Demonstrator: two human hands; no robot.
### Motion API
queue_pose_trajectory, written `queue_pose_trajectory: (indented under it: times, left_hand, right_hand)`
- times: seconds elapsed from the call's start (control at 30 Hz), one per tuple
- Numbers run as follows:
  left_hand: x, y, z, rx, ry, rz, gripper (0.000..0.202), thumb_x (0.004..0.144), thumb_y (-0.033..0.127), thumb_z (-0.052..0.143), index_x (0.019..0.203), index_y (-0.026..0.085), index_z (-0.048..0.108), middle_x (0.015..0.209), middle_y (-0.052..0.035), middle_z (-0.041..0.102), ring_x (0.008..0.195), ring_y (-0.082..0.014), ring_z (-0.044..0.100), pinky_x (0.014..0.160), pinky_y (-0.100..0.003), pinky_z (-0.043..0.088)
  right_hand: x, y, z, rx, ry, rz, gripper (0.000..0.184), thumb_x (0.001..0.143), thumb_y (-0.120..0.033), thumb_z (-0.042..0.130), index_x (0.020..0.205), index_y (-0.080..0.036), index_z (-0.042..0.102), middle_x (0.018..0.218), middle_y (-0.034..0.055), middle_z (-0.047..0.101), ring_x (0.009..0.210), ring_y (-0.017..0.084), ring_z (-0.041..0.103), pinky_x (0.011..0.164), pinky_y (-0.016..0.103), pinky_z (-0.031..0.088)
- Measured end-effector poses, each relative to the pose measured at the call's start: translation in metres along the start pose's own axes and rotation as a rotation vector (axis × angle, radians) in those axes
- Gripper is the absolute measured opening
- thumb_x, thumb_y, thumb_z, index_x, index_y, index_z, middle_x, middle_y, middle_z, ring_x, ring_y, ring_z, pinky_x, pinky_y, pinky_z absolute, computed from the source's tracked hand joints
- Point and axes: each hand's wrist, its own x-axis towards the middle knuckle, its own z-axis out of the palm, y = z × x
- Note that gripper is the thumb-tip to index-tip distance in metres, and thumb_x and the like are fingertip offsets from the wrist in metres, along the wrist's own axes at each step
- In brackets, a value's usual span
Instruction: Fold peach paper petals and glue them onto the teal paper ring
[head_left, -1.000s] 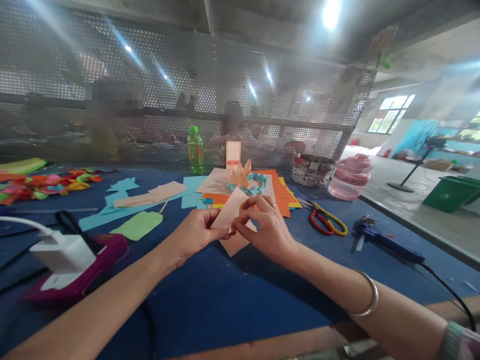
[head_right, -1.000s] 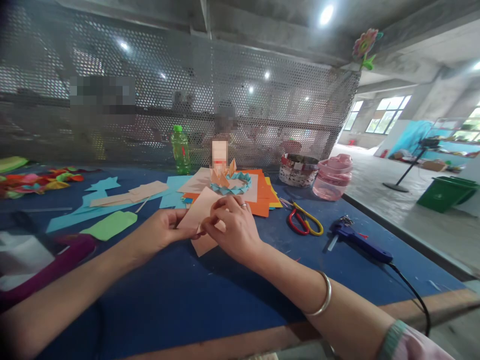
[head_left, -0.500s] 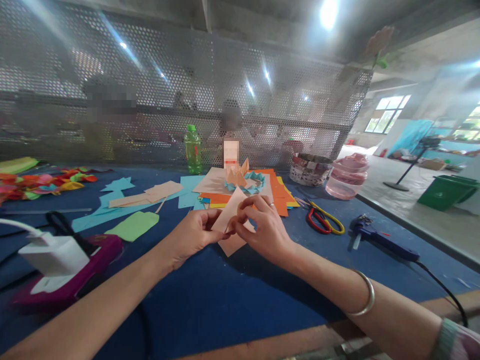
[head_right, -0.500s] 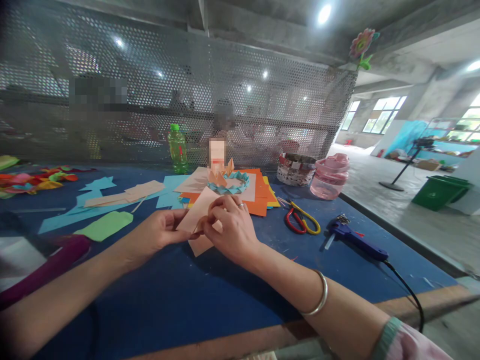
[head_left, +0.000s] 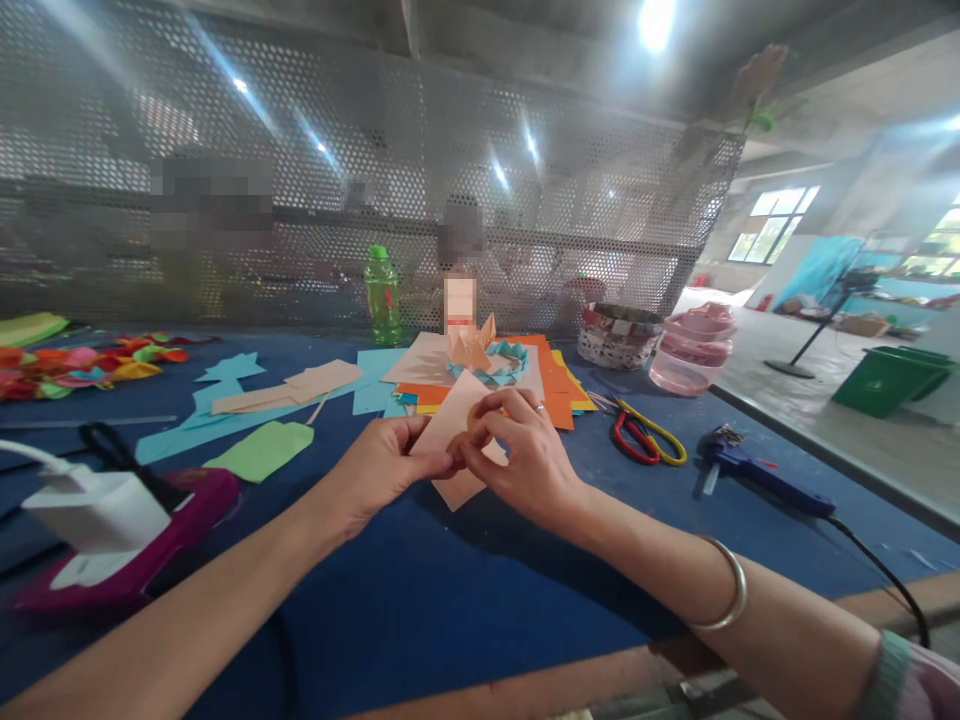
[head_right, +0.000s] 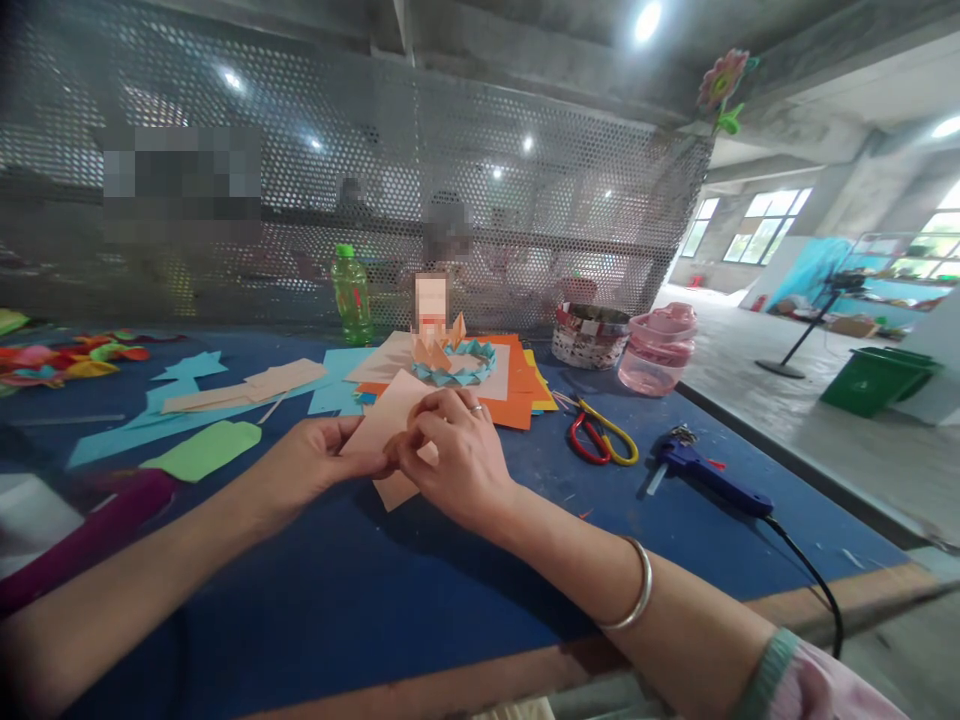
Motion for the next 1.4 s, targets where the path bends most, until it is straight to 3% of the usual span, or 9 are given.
queue_pose_trajectory:
  times: [0.3, 0.63, 0.9, 1.0, 1.17, 1.23, 1.33, 1.4]
  left_hand:
    - [0.0, 0.004, 0.002, -0.024, 0.015, 0.011, 0.032, 0.051, 0.026, 0.084, 0.08, 0.016, 0.073, 0.072, 0.0012, 0.072, 0.068, -0.0153, 0.065, 0.073, -0.026, 0.051]
    - [-0.001, 0.001, 0.0, 0.019, -0.004, 0.054, 0.034, 0.058, 0.028, 0.081, 0.089, 0.016, 0.074, 0.081, -0.0011, 0.073, 0.075, -0.0175, 0.066, 0.074, -0.027, 0.051]
    - [-0.001, 0.0, 0.001, -0.001, 0.023, 0.043, 0.031, 0.057, 0.025, 0.081, 0.085, 0.015, 0.073, 0.077, -0.001, 0.073, 0.072, -0.0169, 0.067, 0.072, -0.027, 0.052]
    - [-0.002, 0.002, 0.001, 0.02, 0.063, 0.041, 0.029, 0.056, 0.025, 0.081, 0.083, 0.015, 0.073, 0.075, -0.0022, 0.074, 0.07, -0.0187, 0.068, 0.072, -0.029, 0.054]
    - [-0.003, 0.006, 0.001, 0.002, 0.082, 0.038, 0.03, 0.058, 0.024, 0.08, 0.087, 0.016, 0.072, 0.081, -0.0029, 0.076, 0.078, -0.0209, 0.07, 0.076, -0.03, 0.055]
    - [-0.003, 0.007, 0.001, 0.002, 0.083, 0.039, 0.031, 0.058, 0.022, 0.08, 0.088, 0.016, 0.072, 0.081, -0.0025, 0.076, 0.078, -0.0205, 0.07, 0.076, -0.029, 0.054]
    - [-0.003, 0.008, 0.002, 0.033, 0.102, 0.033, 0.027, 0.058, 0.021, 0.079, 0.084, 0.015, 0.073, 0.077, -0.0015, 0.075, 0.074, -0.0191, 0.069, 0.073, -0.028, 0.054]
    - [-0.004, 0.008, 0.003, 0.048, 0.113, 0.03, 0.026, 0.058, 0.023, 0.08, 0.081, 0.015, 0.073, 0.074, -0.001, 0.074, 0.071, -0.0182, 0.068, 0.071, -0.027, 0.054]
  right_hand:
    - [0.0, -0.001, 0.0, -0.021, -0.002, 0.007, 0.014, 0.082, -0.022, 0.063, 0.068, -0.02, 0.063, 0.092, 0.0049, 0.063, 0.095, 0.02, 0.052, 0.085, 0.035, 0.043]
    - [0.0, -0.003, -0.002, -0.06, -0.013, 0.027, 0.013, 0.08, -0.021, 0.065, 0.067, -0.02, 0.062, 0.091, 0.0053, 0.064, 0.095, 0.022, 0.051, 0.083, 0.036, 0.044]
    - [-0.001, -0.003, -0.002, -0.047, -0.012, 0.015, 0.014, 0.082, -0.023, 0.065, 0.068, -0.021, 0.064, 0.09, 0.0047, 0.064, 0.094, 0.021, 0.052, 0.084, 0.036, 0.044]
    - [-0.001, -0.003, -0.002, -0.061, 0.013, 0.064, 0.009, 0.08, -0.028, 0.067, 0.081, -0.021, 0.063, 0.1, 0.0061, 0.061, 0.099, 0.022, 0.053, 0.086, 0.038, 0.044]
    - [0.0, 0.002, 0.002, 0.006, 0.148, 0.29, 0.072, 0.066, -0.043, 0.077, 0.124, -0.017, 0.043, 0.115, 0.0143, 0.055, 0.107, 0.028, 0.053, 0.09, 0.047, 0.044]
    - [0.0, 0.005, 0.003, 0.119, 0.093, 0.388, 0.071, 0.065, -0.047, 0.076, 0.121, -0.016, 0.046, 0.112, 0.0137, 0.058, 0.103, 0.027, 0.055, 0.087, 0.044, 0.046]
    - [0.002, 0.007, 0.004, 0.376, -0.155, 0.533, 0.045, 0.073, -0.051, 0.068, 0.098, -0.014, 0.062, 0.096, 0.0083, 0.067, 0.088, 0.021, 0.06, 0.075, 0.033, 0.047]
    - [0.003, 0.005, 0.003, 0.535, -0.302, 0.592, 0.039, 0.078, -0.051, 0.063, 0.087, -0.014, 0.067, 0.086, 0.0058, 0.07, 0.079, 0.018, 0.062, 0.067, 0.028, 0.044]
